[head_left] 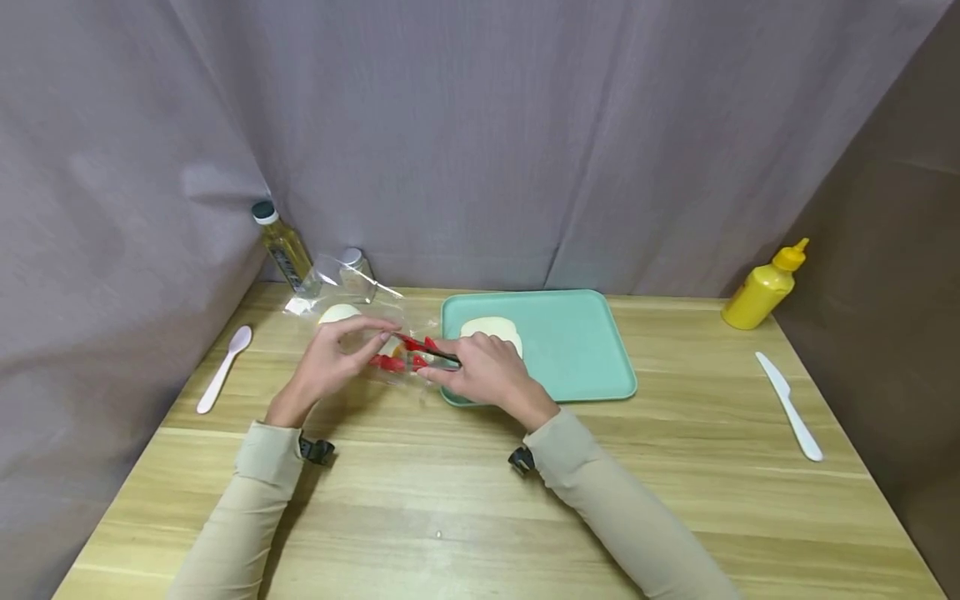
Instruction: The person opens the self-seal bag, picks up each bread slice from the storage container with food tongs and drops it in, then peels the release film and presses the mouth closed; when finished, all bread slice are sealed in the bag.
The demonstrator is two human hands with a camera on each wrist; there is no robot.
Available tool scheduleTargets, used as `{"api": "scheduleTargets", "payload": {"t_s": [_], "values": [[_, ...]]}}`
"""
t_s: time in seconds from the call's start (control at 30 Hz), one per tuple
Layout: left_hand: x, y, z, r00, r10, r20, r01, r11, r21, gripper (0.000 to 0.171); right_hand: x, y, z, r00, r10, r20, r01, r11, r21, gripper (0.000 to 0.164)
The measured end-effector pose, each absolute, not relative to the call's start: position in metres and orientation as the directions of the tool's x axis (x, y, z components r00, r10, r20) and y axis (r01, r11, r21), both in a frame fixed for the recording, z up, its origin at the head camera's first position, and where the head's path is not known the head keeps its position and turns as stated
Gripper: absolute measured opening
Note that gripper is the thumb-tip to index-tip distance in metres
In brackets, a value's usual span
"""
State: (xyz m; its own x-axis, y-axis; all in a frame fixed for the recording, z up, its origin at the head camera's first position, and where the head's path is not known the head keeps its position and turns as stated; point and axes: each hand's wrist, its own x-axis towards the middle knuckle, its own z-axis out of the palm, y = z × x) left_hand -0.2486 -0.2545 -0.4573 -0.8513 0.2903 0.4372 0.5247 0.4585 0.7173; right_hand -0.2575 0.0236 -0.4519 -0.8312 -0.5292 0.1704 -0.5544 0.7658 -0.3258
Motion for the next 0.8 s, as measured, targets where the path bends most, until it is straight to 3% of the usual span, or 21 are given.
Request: {"api": "scheduleTargets", "payload": {"t_s": [0.23,0.47,0.8], "values": [[-0.2485,-0.2519,-0.4535,-0.83,0.294,0.474,0.558,0.433,0.708,0.024,-0.2586,0.0227,-0.4517,-0.843,-0.528,0.104,-0.53,0.78,-0.333,0.061],[-0.2469,-0.2584,-0.4523,-0.873,0.234,0.428,0.486,0.49,0.723,0.021,-0.2584,0.024,-0.4487,-0.84,-0.539,0.061,-0.522,0.773,-0.359,0.066],[-0.2516,-0.2578,-0.4594,-0.86,0.295,0.417,0.51,0.534,0.674,0.023,-0.2607,0.0259,-0.4549,-0.822,-0.554,0.131,-0.564,0.76,-0.323,0.079]]}}
